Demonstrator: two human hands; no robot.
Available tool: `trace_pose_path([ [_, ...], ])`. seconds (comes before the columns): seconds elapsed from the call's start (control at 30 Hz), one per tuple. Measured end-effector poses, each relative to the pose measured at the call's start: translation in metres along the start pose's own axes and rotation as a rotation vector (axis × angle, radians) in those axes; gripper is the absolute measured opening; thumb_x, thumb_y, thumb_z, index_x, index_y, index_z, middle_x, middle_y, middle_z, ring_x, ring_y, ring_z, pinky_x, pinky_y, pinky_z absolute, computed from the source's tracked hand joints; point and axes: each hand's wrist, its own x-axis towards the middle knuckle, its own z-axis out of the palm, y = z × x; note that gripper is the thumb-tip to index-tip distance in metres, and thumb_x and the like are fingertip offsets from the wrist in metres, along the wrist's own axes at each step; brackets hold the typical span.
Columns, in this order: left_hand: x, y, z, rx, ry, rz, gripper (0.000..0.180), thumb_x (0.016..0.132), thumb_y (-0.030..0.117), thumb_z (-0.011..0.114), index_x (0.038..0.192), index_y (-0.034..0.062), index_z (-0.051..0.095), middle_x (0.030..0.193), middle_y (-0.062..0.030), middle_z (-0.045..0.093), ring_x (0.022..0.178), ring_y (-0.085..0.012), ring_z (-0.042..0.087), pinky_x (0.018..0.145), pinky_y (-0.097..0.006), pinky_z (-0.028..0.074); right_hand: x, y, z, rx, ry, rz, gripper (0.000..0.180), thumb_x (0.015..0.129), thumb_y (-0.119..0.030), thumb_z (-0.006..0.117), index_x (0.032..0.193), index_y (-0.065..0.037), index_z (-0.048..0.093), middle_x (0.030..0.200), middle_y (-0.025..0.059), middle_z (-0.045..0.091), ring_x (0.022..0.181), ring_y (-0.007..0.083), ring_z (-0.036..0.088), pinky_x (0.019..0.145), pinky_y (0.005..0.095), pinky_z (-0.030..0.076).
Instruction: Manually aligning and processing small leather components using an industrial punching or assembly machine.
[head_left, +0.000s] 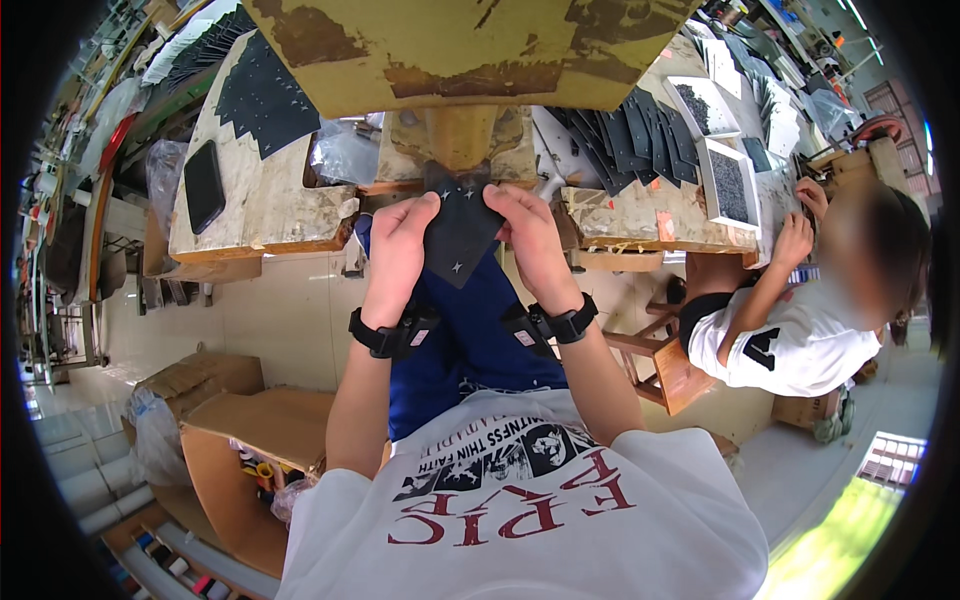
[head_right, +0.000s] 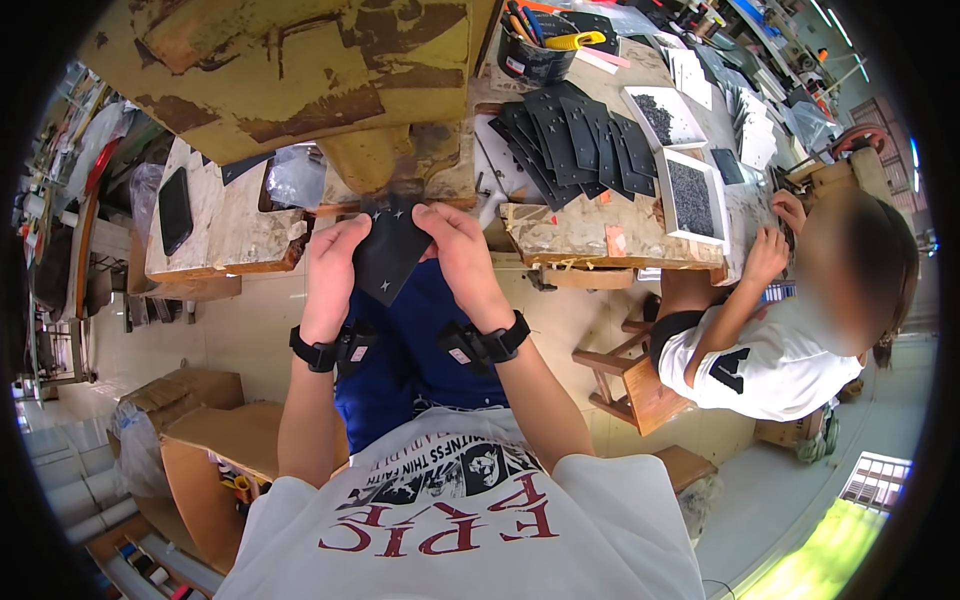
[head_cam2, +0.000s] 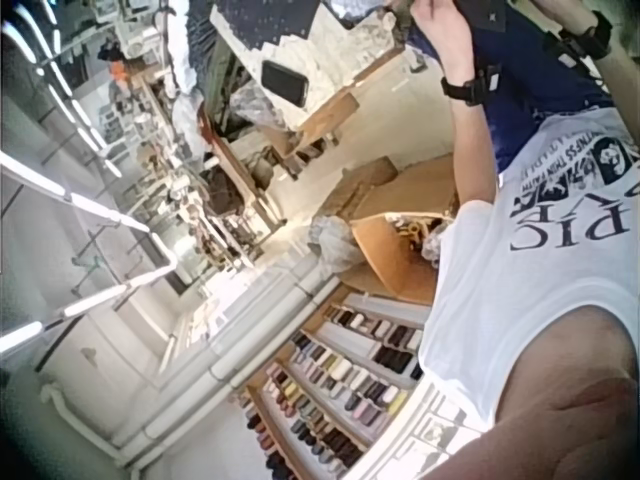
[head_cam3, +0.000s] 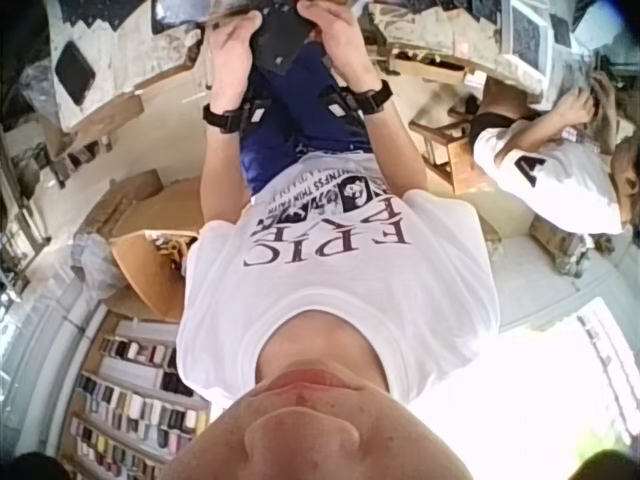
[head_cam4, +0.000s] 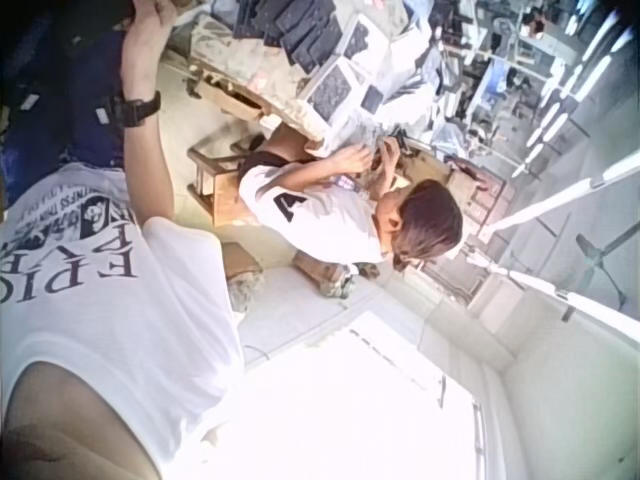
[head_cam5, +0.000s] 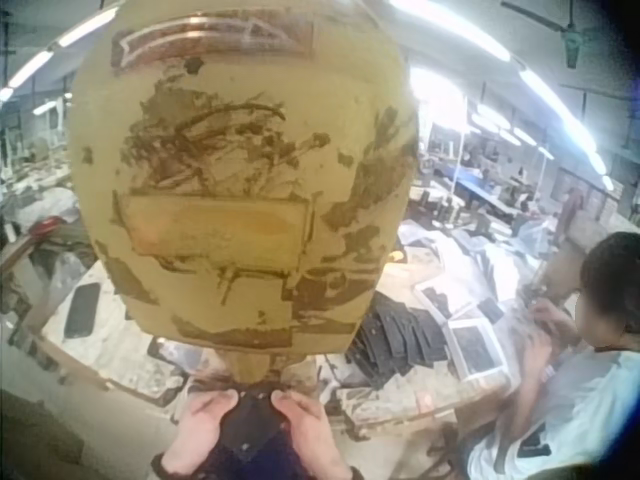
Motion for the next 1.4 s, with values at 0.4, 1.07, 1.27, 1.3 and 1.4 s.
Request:
trace_pose_path([
  [0.4,-0.006,-0.005,0.000,0.016,0.025,0.109,0.027,0.097,0.020,0.056,0.081,0.0011,0.064,0.073,0.0064,0.057,0.066,-0.0018,0.047,0.060,-0.020,0.036,0.000,0.003,-0.006,-0.139,-0.055,-0.128,0.032,0.097,-0.027,0.058,0.075,-0.005,0.059,0.069,-0.0045,0.052,0.064,0.0047,0.045,0.062,0.0212,0.038],
  [1.07,-0.040,0.013,-0.014,0.076,-0.225,0.090,0.008,0.093,0.007,0.061,0.087,0.0010,0.060,0.073,0.0035,0.053,0.066,-0.0019,0.046,0.059,-0.019,0.037,-0.031,-0.017,-0.013,-0.494,-0.237,-0.276,0.012,0.087,-0.009,0.069,0.087,0.002,0.063,0.069,0.0017,0.059,0.067,0.0072,0.052,0.061,0.0242,0.043],
  [1.27,-0.030,0.002,-0.004,0.135,-0.116,0.069,0.024,0.096,0.016,0.059,0.076,0.0037,0.055,0.066,0.0052,0.045,0.058,-0.0030,0.041,0.054,-0.020,0.034,-0.022,-0.007,-0.008,-0.344,-0.071,-0.231,0.018,0.091,-0.013,0.066,0.082,0.001,0.061,0.068,-0.0039,0.054,0.065,0.0030,0.046,0.057,0.0214,0.038],
  [1.3,-0.027,0.006,0.001,0.115,-0.069,0.075,0.025,0.096,0.017,0.058,0.075,0.0045,0.054,0.065,0.0055,0.044,0.058,-0.0030,0.040,0.053,-0.020,0.034,-0.018,-0.005,-0.008,-0.343,-0.038,-0.222,0.019,0.091,-0.015,0.066,0.080,0.000,0.060,0.067,-0.0044,0.052,0.064,0.0029,0.044,0.056,0.0215,0.037],
  [1.4,-0.021,0.009,0.009,0.116,0.006,0.088,0.027,0.098,0.021,0.056,0.075,0.0061,0.055,0.065,0.0060,0.045,0.056,-0.0029,0.040,0.050,-0.020,0.032,-0.012,-0.001,-0.003,-0.310,0.017,-0.216,0.023,0.092,-0.017,0.066,0.077,-0.002,0.058,0.066,-0.0054,0.049,0.063,0.0029,0.042,0.054,0.0218,0.035],
])
